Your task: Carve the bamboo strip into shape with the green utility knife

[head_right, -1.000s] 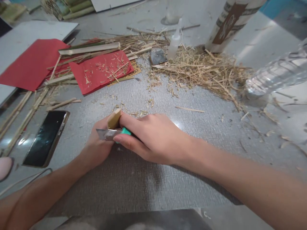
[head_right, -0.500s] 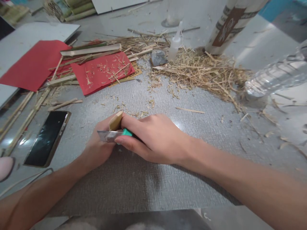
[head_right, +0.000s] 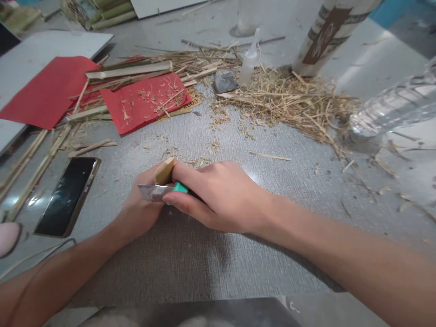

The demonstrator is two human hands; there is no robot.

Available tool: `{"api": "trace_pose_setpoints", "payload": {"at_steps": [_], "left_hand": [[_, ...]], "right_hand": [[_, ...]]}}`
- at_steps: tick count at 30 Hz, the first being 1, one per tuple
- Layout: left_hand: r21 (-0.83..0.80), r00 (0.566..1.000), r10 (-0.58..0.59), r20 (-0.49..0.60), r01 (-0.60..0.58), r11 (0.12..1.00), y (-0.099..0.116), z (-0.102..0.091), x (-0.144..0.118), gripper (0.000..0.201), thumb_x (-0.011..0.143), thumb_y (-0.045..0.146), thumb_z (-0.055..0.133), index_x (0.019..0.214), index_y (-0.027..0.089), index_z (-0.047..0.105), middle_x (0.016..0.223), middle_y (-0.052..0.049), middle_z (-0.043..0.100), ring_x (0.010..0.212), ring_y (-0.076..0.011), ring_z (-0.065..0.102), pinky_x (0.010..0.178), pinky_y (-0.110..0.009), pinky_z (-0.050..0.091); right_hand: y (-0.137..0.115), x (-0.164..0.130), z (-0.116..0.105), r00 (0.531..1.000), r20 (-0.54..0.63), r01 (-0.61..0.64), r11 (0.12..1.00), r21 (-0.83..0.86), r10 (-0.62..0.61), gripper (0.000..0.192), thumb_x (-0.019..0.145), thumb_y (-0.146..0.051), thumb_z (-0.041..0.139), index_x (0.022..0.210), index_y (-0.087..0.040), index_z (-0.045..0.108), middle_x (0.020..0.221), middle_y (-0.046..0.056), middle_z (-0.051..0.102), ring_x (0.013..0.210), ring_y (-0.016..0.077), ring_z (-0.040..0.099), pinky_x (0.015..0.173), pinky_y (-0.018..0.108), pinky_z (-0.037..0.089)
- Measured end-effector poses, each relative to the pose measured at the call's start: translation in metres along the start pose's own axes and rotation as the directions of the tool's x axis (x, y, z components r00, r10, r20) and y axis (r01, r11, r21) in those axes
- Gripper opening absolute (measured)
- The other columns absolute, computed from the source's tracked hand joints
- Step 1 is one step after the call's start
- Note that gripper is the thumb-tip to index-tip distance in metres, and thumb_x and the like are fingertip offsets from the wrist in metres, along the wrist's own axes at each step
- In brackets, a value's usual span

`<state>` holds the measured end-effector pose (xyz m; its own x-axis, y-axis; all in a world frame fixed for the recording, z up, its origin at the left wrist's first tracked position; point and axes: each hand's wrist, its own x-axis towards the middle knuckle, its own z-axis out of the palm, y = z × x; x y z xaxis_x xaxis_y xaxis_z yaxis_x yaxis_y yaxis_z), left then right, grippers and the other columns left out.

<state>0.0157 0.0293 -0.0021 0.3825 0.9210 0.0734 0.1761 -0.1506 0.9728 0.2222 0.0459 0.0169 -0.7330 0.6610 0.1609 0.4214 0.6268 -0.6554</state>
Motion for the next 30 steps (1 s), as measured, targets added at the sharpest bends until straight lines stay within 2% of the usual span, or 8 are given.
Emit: {"api": "trace_pose_setpoints", "payload": {"at_steps": [11, 15, 25, 30], "left_hand": [[-0.017, 0.999, -0.042, -0.01, 0.042, 0.999, -0.0023, -0.0011, -0.001, 0.014, 0.087, 0.015, 0.066, 0.082, 0.022, 0.055, 0.078, 0.003, 0.052, 0.073, -0.0139, 0.043, 0.062, -0.027, 0.039], [0.0, 0.999, -0.039, -0.002, 0.039, 0.999, -0.0009, -0.0013, -0.0003, 0.013, 0.087, 0.016, 0.066, 0.081, 0.022, 0.056, 0.078, 0.002, 0.052, 0.073, -0.0145, 0.045, 0.06, -0.027, 0.04], [0.017, 0.996, -0.083, 0.013, 0.083, 0.996, 0.0008, -0.0017, -0.0003, 0.01, 0.089, 0.019, 0.064, 0.084, 0.022, 0.056, 0.079, 0.002, 0.051, 0.073, -0.0152, 0.044, 0.062, -0.029, 0.039], [-0.007, 0.999, -0.045, 0.019, 0.045, 0.999, -0.0003, -0.0015, 0.0003, 0.01, 0.088, 0.017, 0.063, 0.083, 0.022, 0.056, 0.079, 0.003, 0.051, 0.073, -0.0147, 0.043, 0.063, -0.029, 0.038]], "right_hand": [[-0.0065, 0.003, -0.0059, 0.984, 0.121, -0.126, 0.992, -0.026, 0.129, 0.049, 0.112, -0.06, 0.033, 0.119, -0.02, 0.059, 0.079, 0.002, 0.066, 0.063, 0.0169, 0.053, 0.061, 0.032, 0.026], [-0.0074, 0.0036, -0.0063, 0.983, 0.125, -0.127, 0.991, -0.046, 0.132, 0.046, 0.113, -0.059, 0.031, 0.114, -0.021, 0.057, 0.077, 0.001, 0.063, 0.062, 0.0168, 0.05, 0.061, 0.031, 0.026], [-0.009, 0.0031, -0.0067, 0.981, 0.131, -0.132, 0.988, -0.076, 0.142, 0.044, 0.113, -0.057, 0.03, 0.114, -0.022, 0.056, 0.08, 0.002, 0.066, 0.061, 0.0165, 0.051, 0.06, 0.032, 0.024], [-0.0093, 0.0033, -0.0071, 0.98, 0.135, -0.136, 0.987, -0.089, 0.147, 0.043, 0.114, -0.056, 0.03, 0.114, -0.022, 0.056, 0.079, 0.001, 0.066, 0.061, 0.0165, 0.051, 0.06, 0.032, 0.024]]}}
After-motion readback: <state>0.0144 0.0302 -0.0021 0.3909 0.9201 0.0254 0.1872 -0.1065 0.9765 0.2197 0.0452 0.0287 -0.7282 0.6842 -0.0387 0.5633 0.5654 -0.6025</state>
